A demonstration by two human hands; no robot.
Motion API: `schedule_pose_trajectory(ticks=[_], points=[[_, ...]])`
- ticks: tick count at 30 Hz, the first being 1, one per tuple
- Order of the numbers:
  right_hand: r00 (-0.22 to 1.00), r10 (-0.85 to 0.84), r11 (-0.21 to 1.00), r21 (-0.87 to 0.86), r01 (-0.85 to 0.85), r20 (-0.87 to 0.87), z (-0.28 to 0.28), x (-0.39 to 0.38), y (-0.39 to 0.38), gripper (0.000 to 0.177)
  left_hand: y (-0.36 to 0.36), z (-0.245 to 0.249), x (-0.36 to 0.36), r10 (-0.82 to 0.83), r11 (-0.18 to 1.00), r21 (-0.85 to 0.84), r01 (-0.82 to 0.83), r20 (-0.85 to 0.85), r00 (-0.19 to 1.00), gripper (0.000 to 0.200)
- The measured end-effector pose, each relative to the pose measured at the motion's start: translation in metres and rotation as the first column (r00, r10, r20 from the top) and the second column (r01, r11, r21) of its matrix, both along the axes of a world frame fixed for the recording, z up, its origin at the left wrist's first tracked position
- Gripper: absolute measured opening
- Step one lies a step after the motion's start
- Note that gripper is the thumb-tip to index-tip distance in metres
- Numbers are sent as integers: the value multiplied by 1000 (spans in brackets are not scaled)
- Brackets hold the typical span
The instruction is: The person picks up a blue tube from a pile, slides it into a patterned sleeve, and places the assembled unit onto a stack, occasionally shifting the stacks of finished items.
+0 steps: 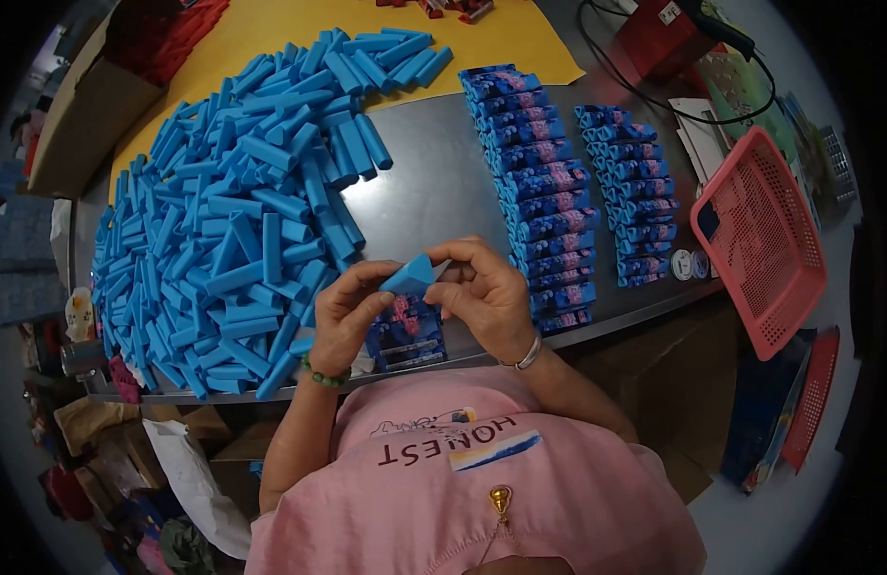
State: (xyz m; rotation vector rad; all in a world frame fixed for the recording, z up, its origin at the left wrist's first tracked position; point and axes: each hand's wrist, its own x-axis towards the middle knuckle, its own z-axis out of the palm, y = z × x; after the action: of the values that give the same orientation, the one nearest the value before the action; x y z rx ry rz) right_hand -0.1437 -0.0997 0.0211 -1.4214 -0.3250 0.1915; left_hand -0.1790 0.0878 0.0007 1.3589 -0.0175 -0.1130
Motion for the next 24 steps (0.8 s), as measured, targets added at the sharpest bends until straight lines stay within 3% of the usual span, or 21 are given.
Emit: schedule_pose_trajectory(ticks=[1, 3, 4, 6, 7, 8, 9, 10, 11, 12, 13, 15, 17, 24], points=[[1000, -1, 1000, -1, 1, -4, 4, 1, 0, 25, 4, -2, -1, -1, 1000, -1, 1, -4, 1000, 26], [963, 15, 991, -131, 20, 268, 13, 4, 0, 31, 14, -6, -4, -173, 983, -82, 165, -92, 981, 25], [964, 16, 991, -131, 20, 265, 9, 6, -1, 31, 17, -5, -5, -172, 983, -82, 165, -95, 980, 25], [867, 192, 977, -170, -126, 460, 0, 11, -5, 33, 19, 1, -2, -387, 850, -456, 263, -204, 899, 27], [868, 186, 978, -176, -116, 460, 0, 9, -6, 33, 15, 3, 0, -397, 845, -460, 272, -201, 895, 27], [890, 153, 971, -234, -55, 429, 1, 7, -7, 31, 11, 5, 0, -201, 974, -139, 177, -182, 962, 25], [910, 118, 956, -292, 3, 396, 1, 5, -8, 29, 8, 6, 0, -12, 982, 189, 30, -96, 995, 24], [913, 116, 955, -296, 6, 392, 0, 4, -12, 29, 16, -3, -1, 33, 864, 502, -23, -12, 999, 16], [966, 42, 967, -254, 26, 257, -1, 3, -15, 26, 16, -3, -2, 34, 866, 500, -20, -19, 999, 16], [994, -24, 976, -213, 47, 109, -3, 1, -15, 24, 15, 1, -4, -63, 747, 664, 11, 54, 997, 15], [993, -79, 988, -128, 91, 90, -3, 1, -13, 22, 14, 4, -9, -170, 597, 802, 25, 97, 981, 16], [996, -84, 991, -105, 87, 32, -1, -1, -15, 22, 5, 1, -17, -137, 585, 811, 17, 79, 987, 24], [994, -107, 992, -62, 106, -15, 0, 1, -13, 22, 3, -7, -21, -185, 454, 890, -47, 146, 972, 26], [995, -80, 994, -74, 75, -57, -9, -2, -14, 23, 4, -19, -22, -132, 519, 855, 3, 77, 988, 30]])
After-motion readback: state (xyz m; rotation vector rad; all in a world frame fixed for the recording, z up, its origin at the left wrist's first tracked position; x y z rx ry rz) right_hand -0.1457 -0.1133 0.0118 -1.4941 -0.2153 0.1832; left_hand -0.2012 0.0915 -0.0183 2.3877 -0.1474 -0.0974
